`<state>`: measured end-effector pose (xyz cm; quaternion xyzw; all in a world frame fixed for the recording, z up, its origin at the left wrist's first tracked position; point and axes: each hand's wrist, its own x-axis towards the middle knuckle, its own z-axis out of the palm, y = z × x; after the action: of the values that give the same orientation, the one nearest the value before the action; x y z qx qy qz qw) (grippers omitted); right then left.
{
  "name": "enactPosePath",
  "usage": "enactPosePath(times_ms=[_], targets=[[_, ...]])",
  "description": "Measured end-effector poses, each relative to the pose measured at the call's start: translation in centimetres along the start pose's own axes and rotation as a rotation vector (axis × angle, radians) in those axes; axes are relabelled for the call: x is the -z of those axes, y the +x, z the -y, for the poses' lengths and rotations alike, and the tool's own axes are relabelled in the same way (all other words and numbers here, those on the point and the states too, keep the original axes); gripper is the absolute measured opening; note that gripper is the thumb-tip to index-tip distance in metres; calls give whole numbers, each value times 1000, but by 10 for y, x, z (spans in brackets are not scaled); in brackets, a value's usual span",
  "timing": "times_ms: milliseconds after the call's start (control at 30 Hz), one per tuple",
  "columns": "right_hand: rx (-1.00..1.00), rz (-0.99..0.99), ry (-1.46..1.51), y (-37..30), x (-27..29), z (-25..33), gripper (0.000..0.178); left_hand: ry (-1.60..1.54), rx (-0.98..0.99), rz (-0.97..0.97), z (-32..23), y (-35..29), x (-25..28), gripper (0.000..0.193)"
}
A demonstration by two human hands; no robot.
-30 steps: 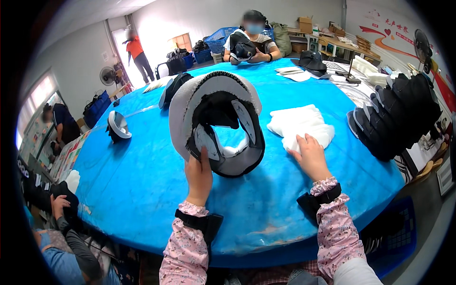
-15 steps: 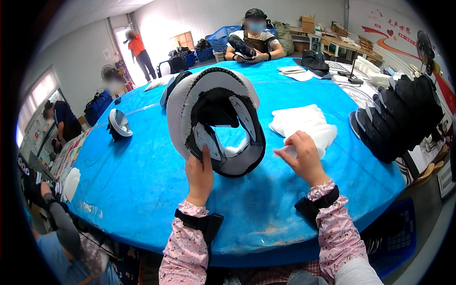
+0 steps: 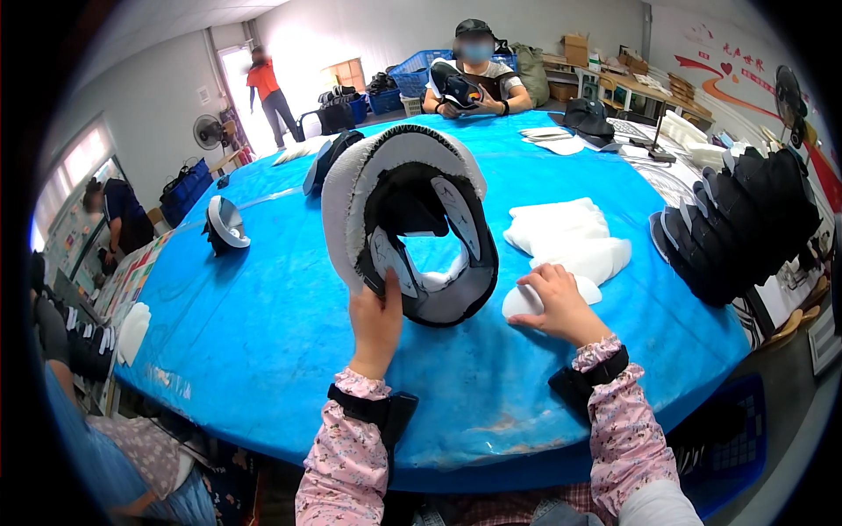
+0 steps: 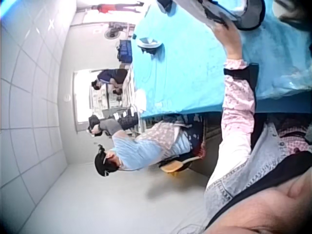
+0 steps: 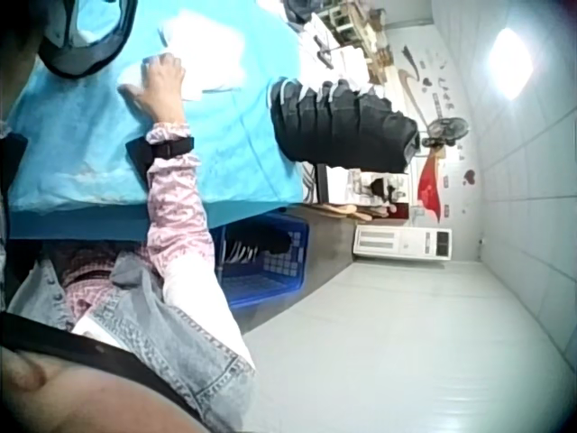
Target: The person picks up a black shoe upper and a white foam padding piece from a table, inserts the padding into the heel area of the upper, and presses the internal layers together by hand before placing the item onto a stack.
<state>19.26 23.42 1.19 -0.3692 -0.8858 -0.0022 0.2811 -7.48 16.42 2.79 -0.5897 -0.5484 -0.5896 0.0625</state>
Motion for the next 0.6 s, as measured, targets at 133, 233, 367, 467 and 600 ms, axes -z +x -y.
enactPosePath(times_ms=[133,233,367,467,600], targets=[[-21,42,15,0,2,0,47,-85,58,9,-2,-3,-2,14],[-48,30,-32,1,7,4,42,-112,2,-38,4,-5,-5,16],[-17,-70,-2,7,4,4,36,-65,7,-22,8,-3,0,28],[-125,-104,172,10,2,2,33,-334,41,-219,5,-1,1,51],[-215,-78,201,8,11,9,44,-118,-190,-221,-11,4,1,70]])
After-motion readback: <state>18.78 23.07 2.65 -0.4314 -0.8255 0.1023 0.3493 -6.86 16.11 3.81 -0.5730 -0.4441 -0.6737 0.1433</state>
